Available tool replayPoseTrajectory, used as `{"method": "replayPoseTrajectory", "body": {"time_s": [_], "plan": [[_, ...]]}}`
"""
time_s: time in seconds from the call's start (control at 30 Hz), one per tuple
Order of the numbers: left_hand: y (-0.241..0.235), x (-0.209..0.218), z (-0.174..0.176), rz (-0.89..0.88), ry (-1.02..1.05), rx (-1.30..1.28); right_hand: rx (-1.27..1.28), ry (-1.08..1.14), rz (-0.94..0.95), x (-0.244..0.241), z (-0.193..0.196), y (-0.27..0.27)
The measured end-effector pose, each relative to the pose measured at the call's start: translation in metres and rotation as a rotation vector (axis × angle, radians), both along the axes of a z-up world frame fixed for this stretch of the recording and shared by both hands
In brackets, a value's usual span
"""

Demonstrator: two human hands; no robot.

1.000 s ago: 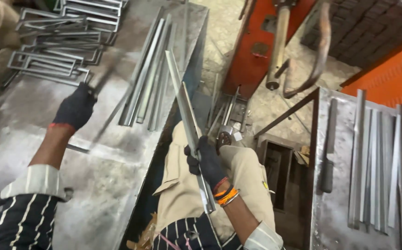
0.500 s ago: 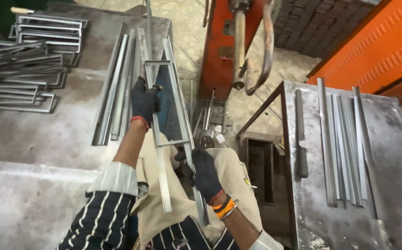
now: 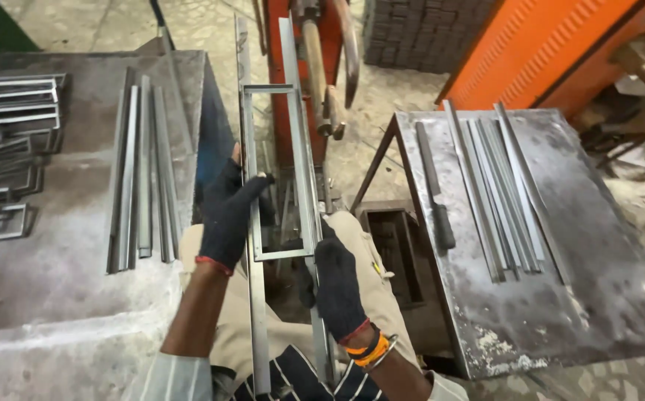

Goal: The person picks up rectangular metal frame pieces and metal strips from the workbench, aligns and assembles them into rectangular frames, and operates a foot-press machine to press the frame joints, with occasional sparks visible. Finished frames are stacked on the bench.

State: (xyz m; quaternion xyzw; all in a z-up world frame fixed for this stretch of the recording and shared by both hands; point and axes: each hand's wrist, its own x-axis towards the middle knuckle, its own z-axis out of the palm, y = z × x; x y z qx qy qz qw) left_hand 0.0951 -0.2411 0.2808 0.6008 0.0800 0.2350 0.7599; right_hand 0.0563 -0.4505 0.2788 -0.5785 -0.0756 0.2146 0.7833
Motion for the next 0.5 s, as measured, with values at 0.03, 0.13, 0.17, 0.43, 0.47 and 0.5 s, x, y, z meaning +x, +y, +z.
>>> {"method": "replayPoseTrajectory", "body": {"time_s": [0.03,0.13,0.17,0.43,0.47,0.5], "plan": [[-0.005,0.001,-0.007,-0.005,-0.124,0.115,0.01,-0.002,-0.017,-0.003,-0.001,-0.003],[-0.041,-0.004,0.039,-0.023,0.098,-0.08,-0.296,-0.758,-0.248,0.001,-0.118,-0.031],[-0.047,-0.002,0.043,-0.031,0.096,-0.081,-0.3,-0.76,-0.256,0.001,-0.119,-0.036],[-0.056,0.041,0.046,-0.092,0.218,0.01,-0.036,0.033,-0.174,0.017,-0.018,-0.032],[-0.054,0.043,0.044,-0.097,0.22,0.012,-0.035,0.036,-0.179,0.018,-0.007,-0.03],[-0.053,0.047,0.041,-0.095,0.215,-0.009,-0.043,0.042,-0.172,0.02,0.003,-0.029]]}}
